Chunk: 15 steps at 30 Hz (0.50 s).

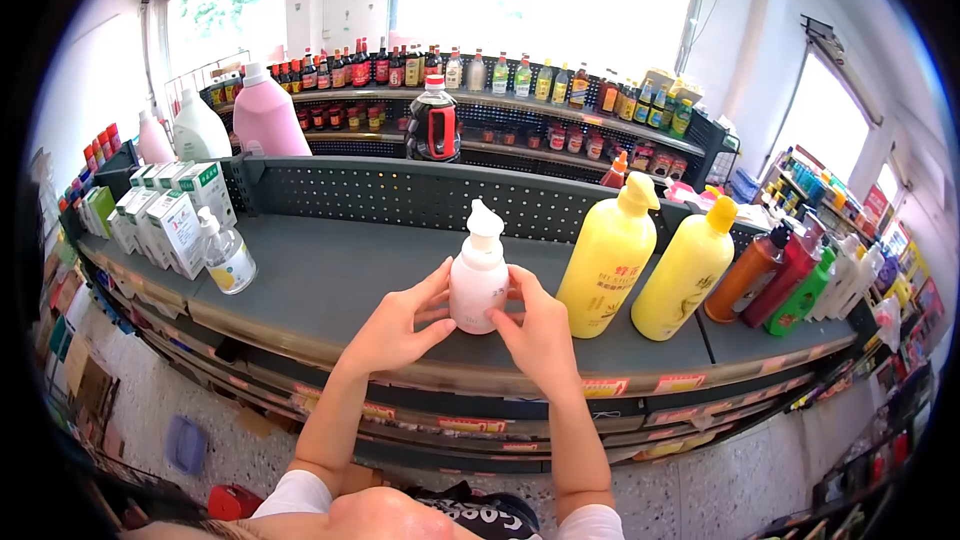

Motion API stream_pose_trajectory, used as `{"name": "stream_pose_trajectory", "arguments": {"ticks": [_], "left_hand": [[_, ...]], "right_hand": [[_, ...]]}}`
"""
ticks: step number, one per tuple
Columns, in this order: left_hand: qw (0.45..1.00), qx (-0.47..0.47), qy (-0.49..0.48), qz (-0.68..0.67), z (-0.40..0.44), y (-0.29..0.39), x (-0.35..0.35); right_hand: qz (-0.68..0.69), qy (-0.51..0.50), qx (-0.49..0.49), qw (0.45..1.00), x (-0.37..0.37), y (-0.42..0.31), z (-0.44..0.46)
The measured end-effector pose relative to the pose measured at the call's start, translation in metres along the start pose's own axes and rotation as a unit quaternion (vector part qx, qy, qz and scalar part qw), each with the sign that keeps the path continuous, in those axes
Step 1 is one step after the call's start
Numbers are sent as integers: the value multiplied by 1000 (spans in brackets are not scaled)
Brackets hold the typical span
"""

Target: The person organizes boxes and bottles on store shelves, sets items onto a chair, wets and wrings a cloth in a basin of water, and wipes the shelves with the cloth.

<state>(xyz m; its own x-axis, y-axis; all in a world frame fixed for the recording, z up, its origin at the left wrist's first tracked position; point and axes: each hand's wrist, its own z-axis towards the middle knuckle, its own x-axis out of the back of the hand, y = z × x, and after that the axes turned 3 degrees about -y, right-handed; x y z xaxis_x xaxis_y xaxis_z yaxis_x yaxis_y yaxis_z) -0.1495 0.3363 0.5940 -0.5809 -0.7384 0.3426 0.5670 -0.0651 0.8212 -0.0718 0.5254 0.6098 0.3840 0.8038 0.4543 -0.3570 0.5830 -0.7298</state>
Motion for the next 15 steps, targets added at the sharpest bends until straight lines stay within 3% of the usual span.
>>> {"name": "stream_pose_trajectory", "arguments": {"ticks": [15], "left_hand": [[999, 28, 21, 30, -22, 13, 60]], "right_hand": [[-22, -113, 39, 993, -27, -29, 45]]}}
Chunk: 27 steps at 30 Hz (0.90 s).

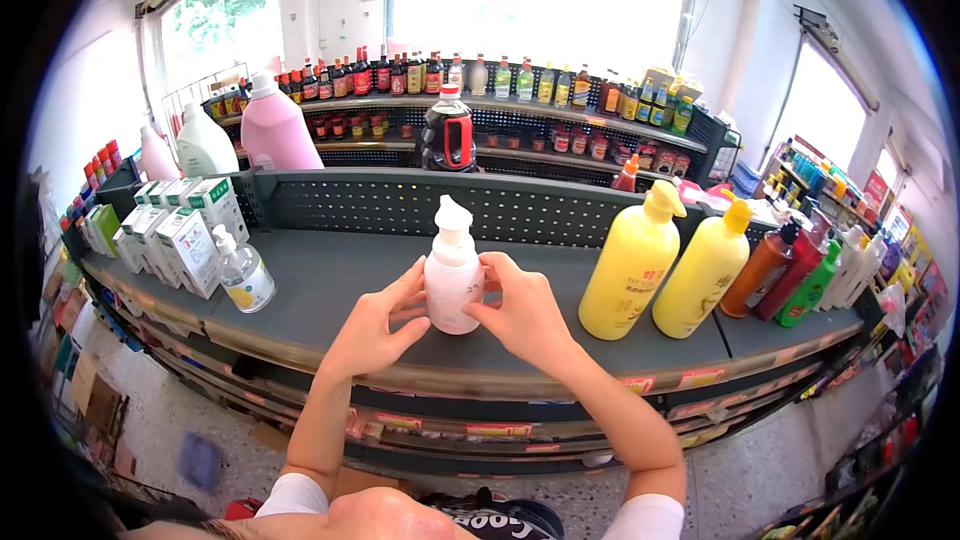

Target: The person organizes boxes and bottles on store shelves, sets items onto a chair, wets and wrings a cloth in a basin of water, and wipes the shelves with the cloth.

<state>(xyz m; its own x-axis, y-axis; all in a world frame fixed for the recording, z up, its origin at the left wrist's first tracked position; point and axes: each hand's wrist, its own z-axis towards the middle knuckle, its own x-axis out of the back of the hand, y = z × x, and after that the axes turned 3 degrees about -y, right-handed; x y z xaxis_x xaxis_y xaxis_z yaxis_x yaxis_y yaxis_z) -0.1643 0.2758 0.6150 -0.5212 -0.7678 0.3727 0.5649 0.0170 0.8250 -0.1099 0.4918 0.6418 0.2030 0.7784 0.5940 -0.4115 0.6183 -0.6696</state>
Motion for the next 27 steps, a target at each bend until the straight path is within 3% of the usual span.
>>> {"name": "stream_pose_trajectory", "arguments": {"ticks": [16, 27], "left_hand": [[987, 30, 150, 47, -37, -28, 86], [978, 62, 199, 28, -70, -46, 118]], "right_hand": [[25, -77, 65, 995, -88, -20, 95], [36, -131, 70, 988, -139, -36, 117]]}}
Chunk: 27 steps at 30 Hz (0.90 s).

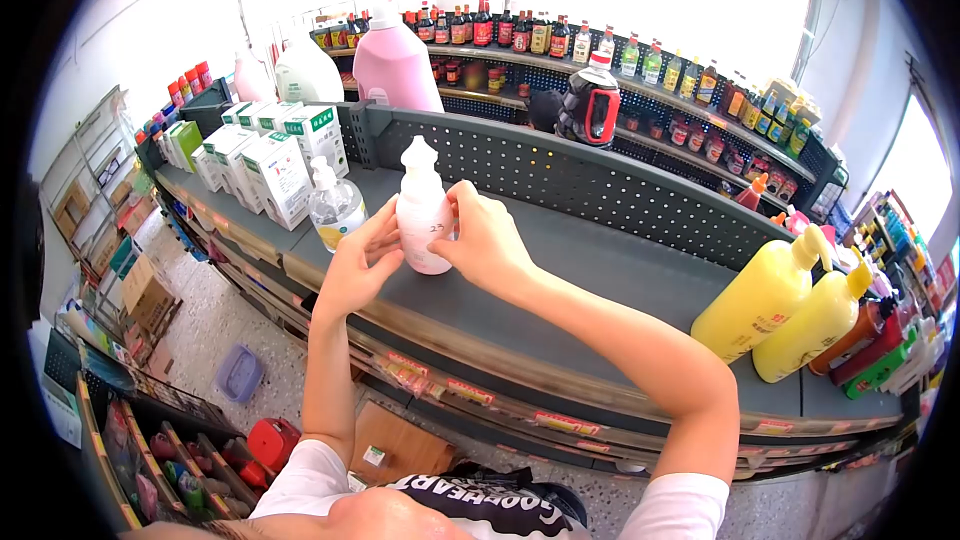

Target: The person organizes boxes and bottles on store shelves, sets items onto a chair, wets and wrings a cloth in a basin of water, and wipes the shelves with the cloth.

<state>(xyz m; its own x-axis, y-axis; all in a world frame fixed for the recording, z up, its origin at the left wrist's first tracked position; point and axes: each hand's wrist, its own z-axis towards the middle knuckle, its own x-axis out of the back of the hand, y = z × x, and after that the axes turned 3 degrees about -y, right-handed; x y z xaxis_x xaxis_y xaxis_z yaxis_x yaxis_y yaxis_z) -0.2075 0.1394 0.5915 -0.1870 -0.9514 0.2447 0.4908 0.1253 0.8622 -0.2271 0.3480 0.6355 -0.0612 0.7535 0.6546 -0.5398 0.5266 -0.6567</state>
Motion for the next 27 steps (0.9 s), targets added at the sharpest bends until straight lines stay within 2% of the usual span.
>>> {"name": "stream_pose_trajectory", "arguments": {"ticks": [8, 27], "left_hand": [[999, -21, 13, -42, -5, -12, 12], [998, -1, 57, 5, -14, -27, 6]], "right_hand": [[-13, 9, 15, 1000, -17, -4, 8], [-35, -9, 28, 999, -20, -4, -8]]}}
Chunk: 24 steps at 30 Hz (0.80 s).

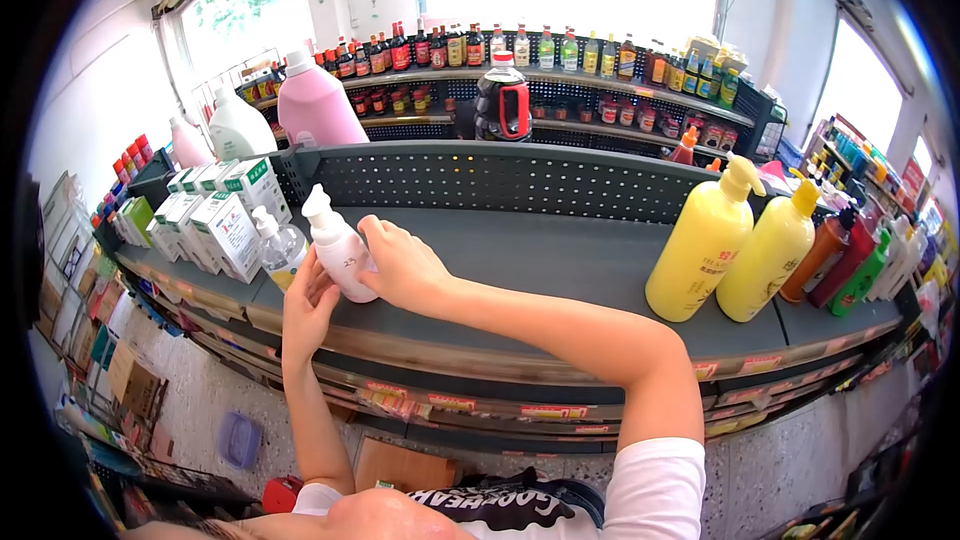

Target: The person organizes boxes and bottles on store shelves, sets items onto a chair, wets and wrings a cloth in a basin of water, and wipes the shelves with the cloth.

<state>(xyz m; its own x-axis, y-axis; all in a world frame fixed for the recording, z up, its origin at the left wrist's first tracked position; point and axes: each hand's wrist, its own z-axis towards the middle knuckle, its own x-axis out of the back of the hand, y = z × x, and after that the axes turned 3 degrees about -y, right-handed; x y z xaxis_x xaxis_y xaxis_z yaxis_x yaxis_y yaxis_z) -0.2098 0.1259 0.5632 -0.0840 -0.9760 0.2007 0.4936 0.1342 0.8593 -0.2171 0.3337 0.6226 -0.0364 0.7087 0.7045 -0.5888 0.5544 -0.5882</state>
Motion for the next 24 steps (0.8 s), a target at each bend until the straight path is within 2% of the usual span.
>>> {"name": "stream_pose_trajectory", "arguments": {"ticks": [4, 7, 9, 11, 13, 15, 17, 20, 24], "left_hand": [[998, -14, 55, 5, -1, 1, -5], [987, -63, 140, 43, -2, 1, -12], [960, -119, 228, 114, -2, 6, -20], [920, -180, 305, 170, -1, 17, -31], [896, -237, 333, 172, 1, 28, -44], [898, -277, 304, 158, 4, 36, -62], [910, -296, 259, 129, 8, 44, -84], [945, -276, 165, 58, 18, 66, -129], [968, -249, -10, 32, 27, 89, -176]], "right_hand": [[-66, 4, 29, 997, 38, -9, -39], [-104, 69, 65, 990, 75, -8, -84], [-181, 146, 104, 967, 105, -6, -115], [-235, 210, 95, 944, 138, -11, -146], [-256, 281, 48, 924, 163, -13, -180], [-267, 384, 32, 884, 179, -11, -209], [-308, 436, -10, 846, 192, -4, -242], [-297, 463, -41, 834, 200, 17, -274], [-197, 398, -113, 889, 207, 49, -296]]}}
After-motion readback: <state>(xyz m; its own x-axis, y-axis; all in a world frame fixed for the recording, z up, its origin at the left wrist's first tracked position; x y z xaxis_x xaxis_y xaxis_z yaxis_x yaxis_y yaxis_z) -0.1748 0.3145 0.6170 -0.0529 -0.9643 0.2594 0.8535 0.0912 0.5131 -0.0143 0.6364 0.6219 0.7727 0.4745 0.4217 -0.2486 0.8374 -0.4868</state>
